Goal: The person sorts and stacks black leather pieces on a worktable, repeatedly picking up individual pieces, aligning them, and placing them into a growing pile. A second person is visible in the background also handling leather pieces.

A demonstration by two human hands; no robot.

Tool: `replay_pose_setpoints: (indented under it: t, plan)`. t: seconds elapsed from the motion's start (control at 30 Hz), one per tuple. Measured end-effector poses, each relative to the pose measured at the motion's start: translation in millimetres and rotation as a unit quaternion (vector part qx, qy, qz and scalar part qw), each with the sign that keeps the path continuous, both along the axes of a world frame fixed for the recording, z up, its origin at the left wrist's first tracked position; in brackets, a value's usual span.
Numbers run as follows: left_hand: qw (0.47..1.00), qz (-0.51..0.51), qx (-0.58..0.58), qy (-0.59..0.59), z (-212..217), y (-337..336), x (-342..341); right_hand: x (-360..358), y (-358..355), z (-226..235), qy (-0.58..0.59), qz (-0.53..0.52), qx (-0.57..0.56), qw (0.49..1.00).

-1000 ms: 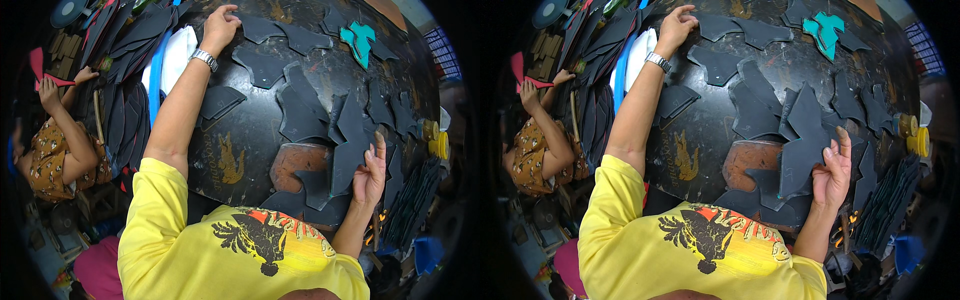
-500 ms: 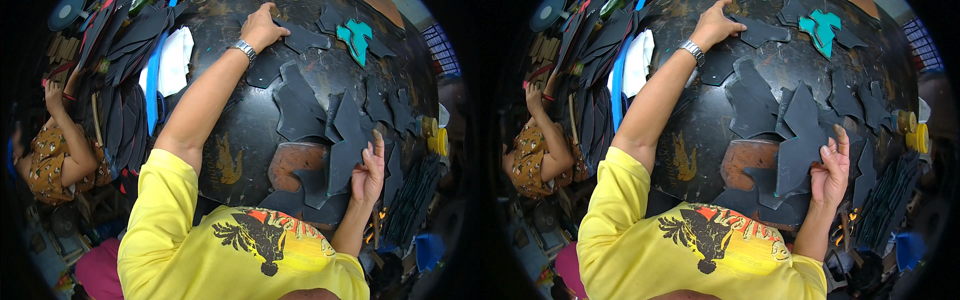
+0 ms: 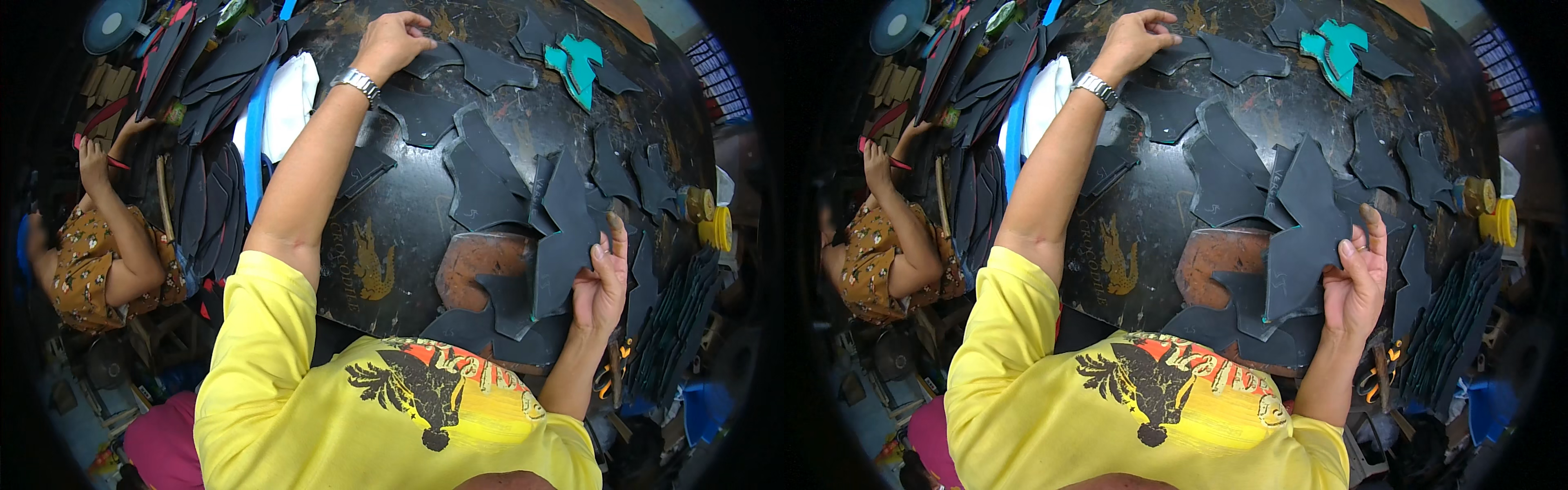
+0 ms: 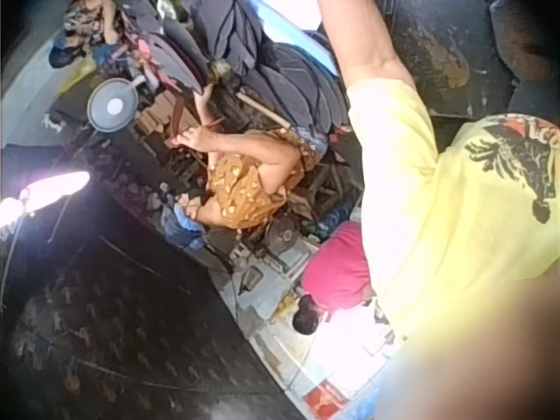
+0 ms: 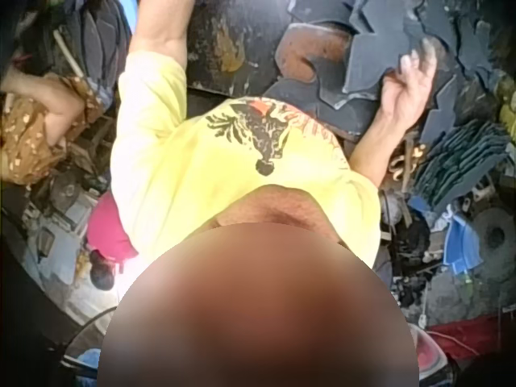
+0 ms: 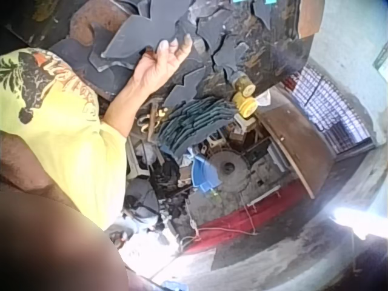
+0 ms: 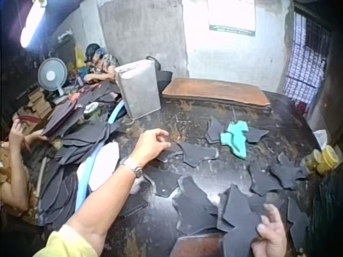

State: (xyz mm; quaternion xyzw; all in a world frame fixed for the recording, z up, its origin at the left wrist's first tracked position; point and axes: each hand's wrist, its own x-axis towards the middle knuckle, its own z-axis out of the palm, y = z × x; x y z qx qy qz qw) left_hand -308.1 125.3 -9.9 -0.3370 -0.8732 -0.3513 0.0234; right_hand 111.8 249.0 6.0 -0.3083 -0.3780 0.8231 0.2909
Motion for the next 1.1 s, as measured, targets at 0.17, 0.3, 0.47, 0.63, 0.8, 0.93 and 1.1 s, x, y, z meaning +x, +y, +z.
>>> replay_pose_setpoints:
  t: [0.17, 0.3, 0.47, 0.63, 0.8, 0.93, 1.1]
  plan:
    - [0.999, -0.04, -0.034, 0.005, -13.2, -22.0, -17.0, 0.2, 1.5, -1.5, 0.017, 0.016, 0.01, 1.0]
    - [0.998, -0.041, 0.018, 0.05, -22.6, -30.9, -20.3, 1.0, 2.9, -2.8, 0.032, 0.041, 0.013, 0.999]
    - [0.996, -0.016, 0.072, 0.056, -16.0, -29.1, -27.2, 2.1, 2.1, -3.8, 0.029, 0.032, 0.015, 0.999]
    - [0.991, -0.031, 0.126, -0.017, -8.8, -12.7, -26.9, 1.5, 2.7, -4.6, 0.037, 0.046, 0.014, 0.998]
    - [0.97, -0.082, 0.092, -0.208, -9.1, 15.3, -29.7, 2.4, 2.5, -5.6, 0.029, 0.033, 0.015, 0.999]
    - [0.96, -0.096, 0.082, -0.252, -17.2, 32.7, -26.9, 2.7, 3.4, -6.2, 0.02, 0.039, 0.019, 0.999]
    - [0.958, -0.088, 0.064, -0.265, -24.6, 48.3, -24.8, 1.7, 3.0, -6.4, 0.0, 0.023, 0.024, 0.999]
